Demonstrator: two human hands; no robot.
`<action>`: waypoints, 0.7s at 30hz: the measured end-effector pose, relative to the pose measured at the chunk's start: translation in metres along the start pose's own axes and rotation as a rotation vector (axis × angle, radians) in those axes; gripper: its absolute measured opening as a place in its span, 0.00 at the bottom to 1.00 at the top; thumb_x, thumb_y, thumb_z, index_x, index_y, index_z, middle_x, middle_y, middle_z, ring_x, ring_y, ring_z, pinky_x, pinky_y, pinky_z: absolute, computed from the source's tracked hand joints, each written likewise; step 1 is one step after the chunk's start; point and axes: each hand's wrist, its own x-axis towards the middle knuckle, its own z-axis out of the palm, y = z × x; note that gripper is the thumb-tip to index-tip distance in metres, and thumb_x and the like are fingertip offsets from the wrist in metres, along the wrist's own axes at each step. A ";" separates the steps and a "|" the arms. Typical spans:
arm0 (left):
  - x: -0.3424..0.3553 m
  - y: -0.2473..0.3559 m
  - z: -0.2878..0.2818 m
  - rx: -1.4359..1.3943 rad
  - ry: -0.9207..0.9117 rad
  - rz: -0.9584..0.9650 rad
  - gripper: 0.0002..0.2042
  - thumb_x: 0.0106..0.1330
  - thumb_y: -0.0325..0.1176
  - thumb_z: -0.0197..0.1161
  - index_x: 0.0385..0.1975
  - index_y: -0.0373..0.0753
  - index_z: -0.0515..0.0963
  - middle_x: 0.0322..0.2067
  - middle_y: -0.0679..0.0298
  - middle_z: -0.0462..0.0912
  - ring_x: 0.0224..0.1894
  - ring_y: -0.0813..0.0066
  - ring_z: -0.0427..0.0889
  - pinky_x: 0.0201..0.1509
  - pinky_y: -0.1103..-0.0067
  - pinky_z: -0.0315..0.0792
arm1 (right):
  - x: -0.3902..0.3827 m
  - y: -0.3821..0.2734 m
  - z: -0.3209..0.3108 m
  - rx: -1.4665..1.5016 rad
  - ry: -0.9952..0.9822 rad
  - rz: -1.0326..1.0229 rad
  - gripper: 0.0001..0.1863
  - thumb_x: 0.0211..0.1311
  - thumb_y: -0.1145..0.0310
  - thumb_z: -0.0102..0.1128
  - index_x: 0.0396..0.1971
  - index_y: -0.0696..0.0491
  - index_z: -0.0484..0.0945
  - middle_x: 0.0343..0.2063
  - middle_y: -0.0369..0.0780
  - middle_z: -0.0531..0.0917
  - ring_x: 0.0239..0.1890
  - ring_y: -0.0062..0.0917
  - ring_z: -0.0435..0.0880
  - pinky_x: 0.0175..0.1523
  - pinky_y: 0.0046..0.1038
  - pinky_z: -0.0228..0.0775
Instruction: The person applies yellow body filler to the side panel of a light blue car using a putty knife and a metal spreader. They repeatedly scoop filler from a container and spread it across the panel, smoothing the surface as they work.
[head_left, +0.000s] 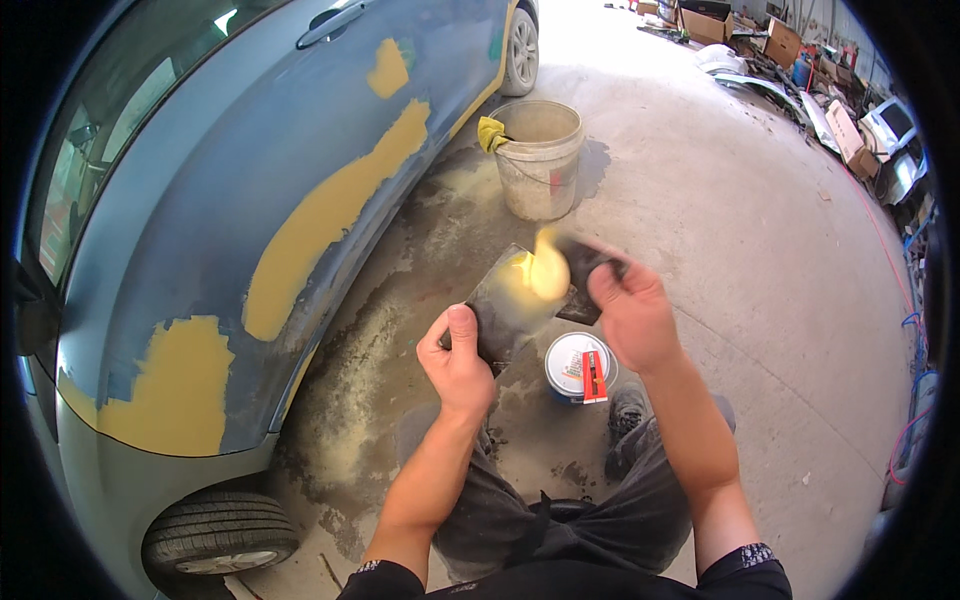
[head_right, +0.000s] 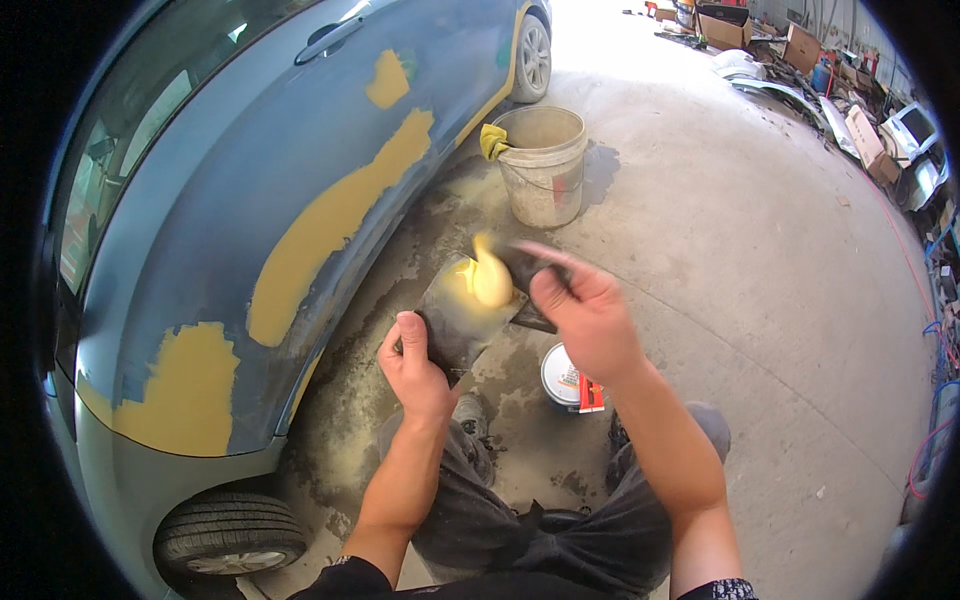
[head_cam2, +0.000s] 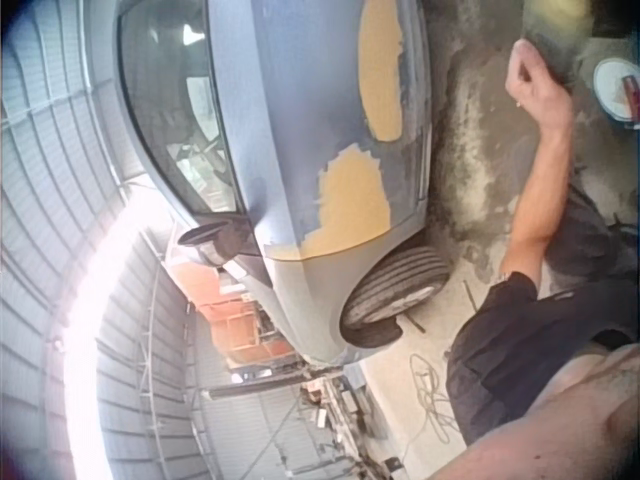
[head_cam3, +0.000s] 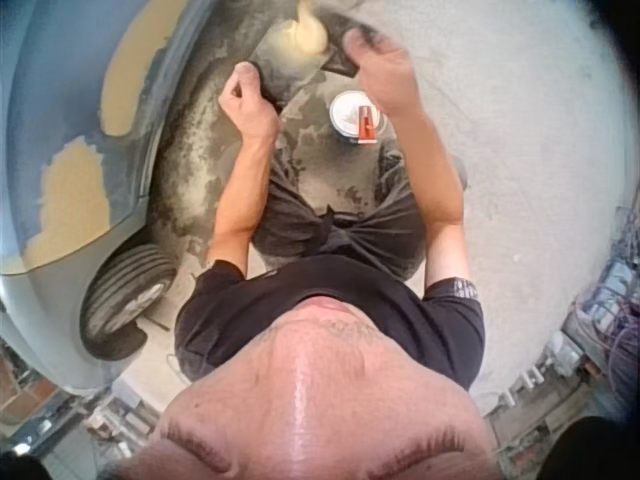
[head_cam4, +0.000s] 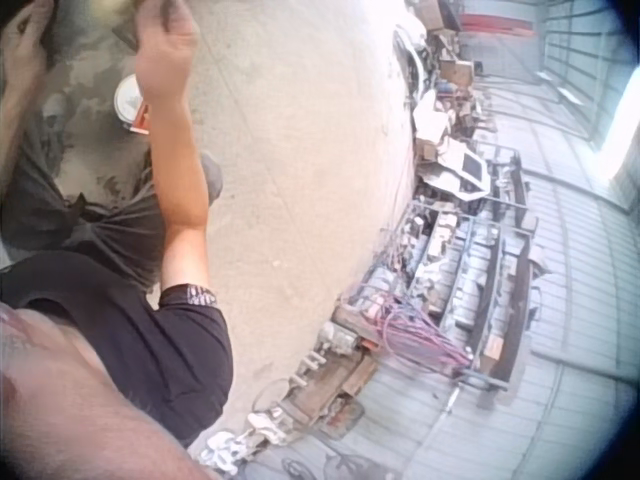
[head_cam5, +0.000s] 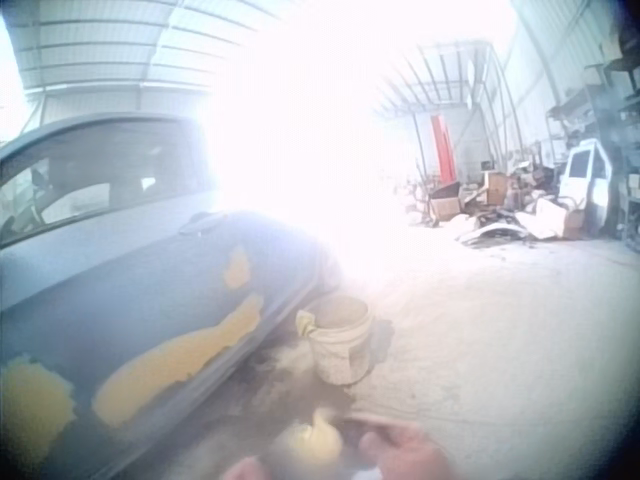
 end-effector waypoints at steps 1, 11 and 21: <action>0.002 0.000 0.000 -0.051 0.007 -0.005 0.20 0.71 0.42 0.55 0.19 0.35 0.66 0.21 0.78 0.64 0.26 0.88 0.57 0.27 0.85 0.51 | -0.003 -0.001 -0.001 -0.304 -0.035 0.040 0.14 0.69 0.72 0.51 0.52 0.56 0.76 0.35 0.35 0.80 0.35 0.25 0.77 0.44 0.24 0.69; -0.009 -0.001 0.002 0.253 -0.009 0.363 0.15 0.70 0.35 0.56 0.38 0.25 0.79 0.32 0.59 0.83 0.35 0.76 0.78 0.40 0.81 0.71 | -0.020 0.016 0.036 -0.747 0.113 -0.566 0.14 0.60 0.79 0.56 0.46 0.58 0.79 0.41 0.42 0.78 0.39 0.27 0.78 0.44 0.22 0.69; 0.001 0.005 -0.008 0.123 0.110 0.385 0.17 0.71 0.39 0.54 0.38 0.27 0.80 0.29 0.64 0.82 0.32 0.82 0.75 0.36 0.85 0.68 | -0.012 0.000 0.026 -0.291 0.088 -0.037 0.13 0.66 0.74 0.51 0.49 0.55 0.78 0.44 0.39 0.80 0.43 0.26 0.79 0.48 0.26 0.71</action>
